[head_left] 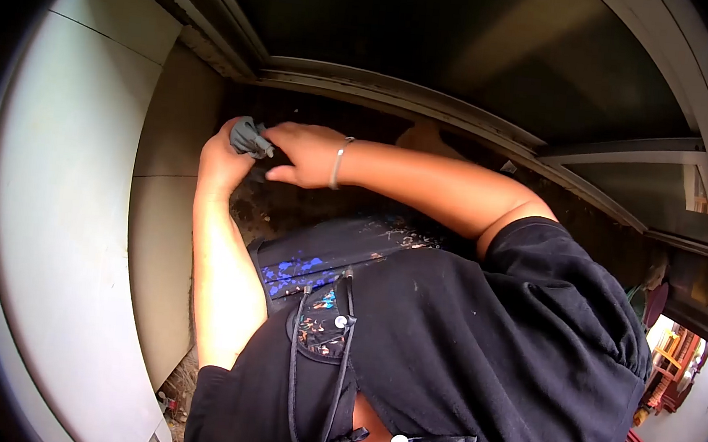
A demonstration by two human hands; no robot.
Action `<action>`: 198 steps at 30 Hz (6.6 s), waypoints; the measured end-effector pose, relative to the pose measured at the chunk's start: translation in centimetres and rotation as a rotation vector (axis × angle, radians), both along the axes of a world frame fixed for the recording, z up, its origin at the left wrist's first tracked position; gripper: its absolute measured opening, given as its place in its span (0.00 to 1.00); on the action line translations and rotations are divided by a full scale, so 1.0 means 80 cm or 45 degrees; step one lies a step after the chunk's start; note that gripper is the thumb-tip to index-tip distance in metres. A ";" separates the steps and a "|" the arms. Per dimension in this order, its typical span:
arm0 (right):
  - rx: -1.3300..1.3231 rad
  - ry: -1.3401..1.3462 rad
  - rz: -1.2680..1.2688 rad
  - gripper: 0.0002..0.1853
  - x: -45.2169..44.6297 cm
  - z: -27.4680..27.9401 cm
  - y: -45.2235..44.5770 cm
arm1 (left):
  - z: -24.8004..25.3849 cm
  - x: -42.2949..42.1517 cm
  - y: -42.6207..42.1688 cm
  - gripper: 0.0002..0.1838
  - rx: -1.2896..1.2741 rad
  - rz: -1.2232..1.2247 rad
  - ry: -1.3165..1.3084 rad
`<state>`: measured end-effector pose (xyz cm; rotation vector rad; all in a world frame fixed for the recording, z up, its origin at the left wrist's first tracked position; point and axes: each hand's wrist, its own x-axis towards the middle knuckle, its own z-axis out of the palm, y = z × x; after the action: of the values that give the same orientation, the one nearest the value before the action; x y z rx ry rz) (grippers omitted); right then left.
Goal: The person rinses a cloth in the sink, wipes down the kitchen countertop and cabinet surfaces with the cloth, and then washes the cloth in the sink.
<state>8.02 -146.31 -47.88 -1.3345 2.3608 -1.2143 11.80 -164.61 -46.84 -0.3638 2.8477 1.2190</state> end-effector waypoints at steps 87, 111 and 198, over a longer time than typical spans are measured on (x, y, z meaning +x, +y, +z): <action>-0.176 -2.093 -2.582 0.10 0.877 0.152 0.394 | 0.510 0.061 0.442 0.26 0.109 -1.307 0.033; -0.331 -1.964 -2.771 0.12 1.099 0.202 0.613 | 0.569 0.338 1.000 0.24 0.432 -1.812 0.106; -0.473 -1.191 -1.415 0.12 0.465 0.441 2.083 | 0.671 0.119 1.922 0.31 -0.121 -1.025 0.347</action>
<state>45.23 20.36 -12.56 0.6759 2.0501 -1.9457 21.34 -10.88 6.85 0.9251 2.7503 0.9965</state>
